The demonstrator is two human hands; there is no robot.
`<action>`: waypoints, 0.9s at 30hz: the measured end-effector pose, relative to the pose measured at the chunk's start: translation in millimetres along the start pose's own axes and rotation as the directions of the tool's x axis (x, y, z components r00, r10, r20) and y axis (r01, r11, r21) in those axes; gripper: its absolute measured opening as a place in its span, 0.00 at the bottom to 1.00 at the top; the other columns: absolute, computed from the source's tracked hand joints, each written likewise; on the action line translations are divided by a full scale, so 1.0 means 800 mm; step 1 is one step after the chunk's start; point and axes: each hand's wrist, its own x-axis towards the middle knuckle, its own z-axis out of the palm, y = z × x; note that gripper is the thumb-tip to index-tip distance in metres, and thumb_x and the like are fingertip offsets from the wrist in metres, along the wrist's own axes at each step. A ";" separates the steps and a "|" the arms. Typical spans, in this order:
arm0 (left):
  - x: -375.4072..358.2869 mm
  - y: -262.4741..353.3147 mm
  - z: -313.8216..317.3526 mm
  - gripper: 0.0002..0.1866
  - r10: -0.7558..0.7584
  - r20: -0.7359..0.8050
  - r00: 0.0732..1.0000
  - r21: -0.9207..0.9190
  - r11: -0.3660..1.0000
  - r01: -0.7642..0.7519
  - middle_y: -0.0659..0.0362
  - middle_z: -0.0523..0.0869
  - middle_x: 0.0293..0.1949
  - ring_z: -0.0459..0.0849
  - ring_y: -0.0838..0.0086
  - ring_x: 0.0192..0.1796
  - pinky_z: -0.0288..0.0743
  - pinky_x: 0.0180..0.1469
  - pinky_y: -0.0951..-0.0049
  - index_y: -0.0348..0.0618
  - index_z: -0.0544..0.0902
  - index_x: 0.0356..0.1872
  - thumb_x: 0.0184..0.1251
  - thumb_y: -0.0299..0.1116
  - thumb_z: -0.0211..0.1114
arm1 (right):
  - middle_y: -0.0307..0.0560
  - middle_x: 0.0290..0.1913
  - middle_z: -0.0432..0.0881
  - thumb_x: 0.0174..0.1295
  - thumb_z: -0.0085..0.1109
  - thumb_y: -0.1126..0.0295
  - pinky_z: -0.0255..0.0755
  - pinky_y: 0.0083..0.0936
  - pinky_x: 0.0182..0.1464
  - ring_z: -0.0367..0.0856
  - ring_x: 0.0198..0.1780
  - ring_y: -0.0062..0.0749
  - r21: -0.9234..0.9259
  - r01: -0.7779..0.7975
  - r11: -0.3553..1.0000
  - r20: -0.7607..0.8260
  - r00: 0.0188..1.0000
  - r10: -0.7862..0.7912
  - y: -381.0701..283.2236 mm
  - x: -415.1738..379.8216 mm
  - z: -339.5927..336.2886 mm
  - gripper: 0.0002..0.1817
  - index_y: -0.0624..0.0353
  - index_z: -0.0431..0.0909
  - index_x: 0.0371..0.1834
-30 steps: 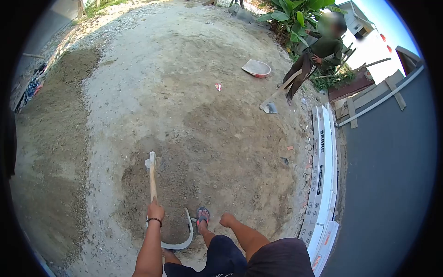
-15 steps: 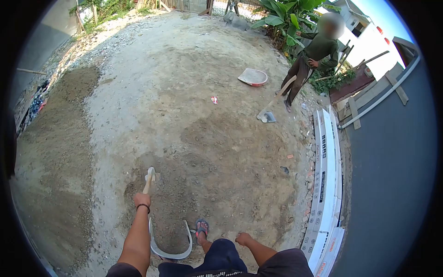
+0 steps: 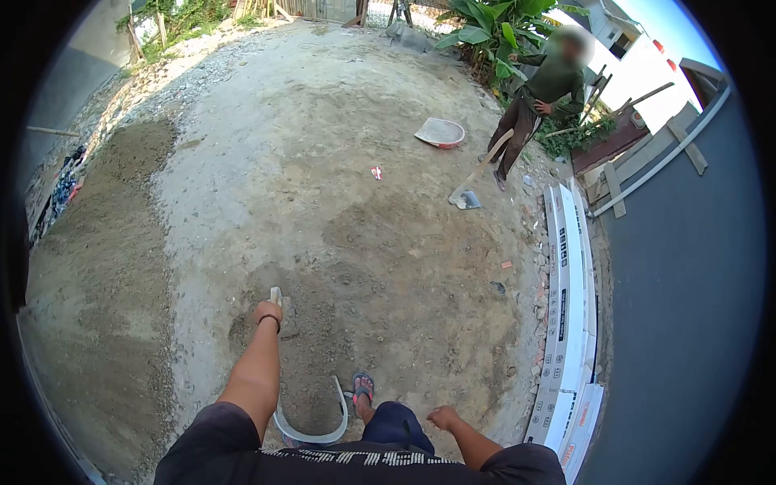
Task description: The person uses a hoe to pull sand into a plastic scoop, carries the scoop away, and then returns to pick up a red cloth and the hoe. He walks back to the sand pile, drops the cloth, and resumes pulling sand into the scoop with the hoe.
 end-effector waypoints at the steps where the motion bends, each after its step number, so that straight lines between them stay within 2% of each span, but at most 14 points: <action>1: -0.001 0.002 0.001 0.17 -0.039 0.000 0.999 -0.051 0.998 0.039 0.44 0.86 0.52 0.85 0.54 0.55 0.78 0.57 0.59 0.37 0.86 0.49 0.66 0.38 0.61 | 0.50 0.38 0.87 0.59 0.56 0.64 0.81 0.31 0.33 0.87 0.32 0.34 -0.046 0.068 0.997 0.017 0.998 -0.067 0.048 0.019 0.012 0.16 0.56 0.84 0.49; 2: -0.002 -0.001 0.003 0.17 -0.049 0.007 0.999 -0.067 0.997 0.049 0.44 0.85 0.52 0.85 0.54 0.55 0.78 0.57 0.59 0.37 0.86 0.49 0.66 0.38 0.61 | 0.51 0.35 0.87 0.59 0.54 0.64 0.81 0.31 0.33 0.87 0.31 0.36 -0.094 0.133 0.987 0.041 0.991 -0.129 0.092 0.022 0.032 0.16 0.54 0.85 0.47; 5: -0.004 -0.002 -0.002 0.17 -0.081 0.007 0.997 -0.122 0.989 0.081 0.45 0.85 0.52 0.85 0.55 0.56 0.78 0.57 0.59 0.37 0.86 0.48 0.66 0.37 0.62 | 0.52 0.41 0.87 0.59 0.54 0.65 0.81 0.31 0.39 0.87 0.35 0.39 -0.256 0.424 0.869 0.171 0.904 -0.391 0.158 0.001 0.087 0.19 0.52 0.82 0.54; 7: -0.014 0.000 -0.009 0.17 -0.101 -0.010 0.995 -0.145 0.985 0.098 0.45 0.86 0.52 0.85 0.56 0.56 0.79 0.57 0.59 0.37 0.86 0.48 0.65 0.37 0.62 | 0.53 0.47 0.86 0.60 0.55 0.65 0.79 0.32 0.47 0.86 0.43 0.44 -0.410 0.587 0.698 0.348 0.808 -0.475 0.176 -0.001 0.116 0.25 0.55 0.77 0.62; 9: -0.017 -0.005 -0.007 0.16 -0.123 -0.012 0.992 -0.173 0.978 0.119 0.45 0.86 0.52 0.85 0.56 0.56 0.80 0.56 0.59 0.37 0.86 0.48 0.65 0.37 0.62 | 0.55 0.51 0.84 0.60 0.56 0.64 0.77 0.33 0.53 0.83 0.51 0.48 -0.389 0.748 0.538 0.421 0.664 -0.618 0.192 -0.010 0.141 0.26 0.61 0.75 0.63; 11: -0.016 0.000 -0.012 0.16 -0.138 -0.012 0.990 -0.197 0.971 0.132 0.45 0.86 0.51 0.86 0.56 0.55 0.81 0.55 0.60 0.37 0.86 0.47 0.64 0.36 0.62 | 0.57 0.54 0.82 0.60 0.57 0.62 0.74 0.33 0.57 0.80 0.55 0.51 -0.074 0.735 0.674 0.236 0.670 -0.704 0.165 -0.068 0.134 0.26 0.66 0.76 0.59; 14: -0.027 0.004 -0.017 0.16 -0.157 -0.006 0.988 -0.208 0.966 0.153 0.46 0.87 0.50 0.87 0.56 0.53 0.81 0.54 0.60 0.37 0.87 0.47 0.64 0.36 0.63 | 0.58 0.59 0.79 0.61 0.58 0.60 0.73 0.32 0.59 0.79 0.58 0.50 -0.145 0.699 0.700 0.269 0.709 -0.652 0.139 -0.102 0.113 0.25 0.64 0.77 0.58; 15: -0.025 0.002 -0.015 0.16 -0.157 -0.012 0.988 -0.201 0.968 0.151 0.46 0.87 0.50 0.87 0.56 0.53 0.81 0.54 0.60 0.38 0.87 0.46 0.63 0.36 0.63 | 0.57 0.58 0.80 0.61 0.58 0.61 0.73 0.32 0.59 0.80 0.57 0.49 -0.072 0.668 0.740 0.126 0.742 -0.658 0.085 -0.146 0.107 0.25 0.63 0.77 0.59; 18: -0.023 -0.014 -0.009 0.17 -0.141 0.000 0.990 -0.159 0.978 0.139 0.46 0.87 0.50 0.87 0.56 0.52 0.81 0.53 0.60 0.37 0.87 0.46 0.63 0.39 0.64 | 0.52 0.59 0.80 0.62 0.58 0.64 0.71 0.31 0.60 0.78 0.59 0.41 0.338 0.301 0.892 0.087 0.934 -0.348 -0.015 -0.218 0.089 0.24 0.61 0.76 0.61; 21: -0.010 0.012 -0.006 0.19 -0.112 -0.025 0.993 -0.190 0.976 0.105 0.47 0.87 0.50 0.87 0.56 0.52 0.81 0.53 0.60 0.37 0.87 0.46 0.63 0.42 0.64 | 0.42 0.61 0.80 0.65 0.55 0.67 0.68 0.30 0.63 0.75 0.61 0.30 0.516 0.115 0.849 0.076 0.981 -0.179 -0.063 -0.233 0.068 0.23 0.57 0.75 0.64; 22: -0.014 0.004 -0.005 0.19 -0.128 -0.028 0.991 -0.184 0.975 0.121 0.47 0.87 0.49 0.87 0.56 0.52 0.81 0.53 0.60 0.37 0.87 0.46 0.63 0.43 0.65 | 0.41 0.61 0.79 0.69 0.50 0.64 0.66 0.30 0.64 0.75 0.61 0.31 0.358 0.307 0.882 0.021 0.941 -0.336 -0.031 -0.215 0.085 0.23 0.55 0.74 0.66; 25: -0.010 0.001 -0.008 0.20 -0.144 -0.021 0.989 -0.159 0.977 0.139 0.47 0.87 0.50 0.87 0.56 0.53 0.80 0.54 0.59 0.38 0.86 0.47 0.63 0.44 0.65 | 0.41 0.61 0.79 0.71 0.44 0.58 0.66 0.30 0.62 0.76 0.59 0.29 0.671 -0.013 0.741 0.160 0.979 -0.128 0.022 -0.140 0.105 0.25 0.55 0.73 0.67; 26: -0.013 -0.004 -0.006 0.20 -0.143 -0.010 0.990 -0.143 0.980 0.140 0.47 0.87 0.50 0.87 0.56 0.53 0.80 0.54 0.59 0.39 0.86 0.48 0.63 0.44 0.65 | 0.41 0.60 0.79 0.71 0.46 0.60 0.70 0.30 0.58 0.77 0.56 0.29 0.786 -0.019 0.618 0.163 0.970 -0.178 0.012 -0.134 0.109 0.24 0.56 0.73 0.67; 27: -0.019 -0.001 -0.010 0.20 -0.148 -0.018 0.989 -0.149 0.978 0.144 0.48 0.87 0.50 0.86 0.57 0.54 0.80 0.55 0.59 0.40 0.86 0.48 0.63 0.43 0.65 | 0.40 0.58 0.81 0.70 0.47 0.61 0.71 0.31 0.55 0.78 0.54 0.28 0.658 0.089 0.747 0.064 0.983 -0.173 0.010 -0.140 0.104 0.23 0.56 0.73 0.66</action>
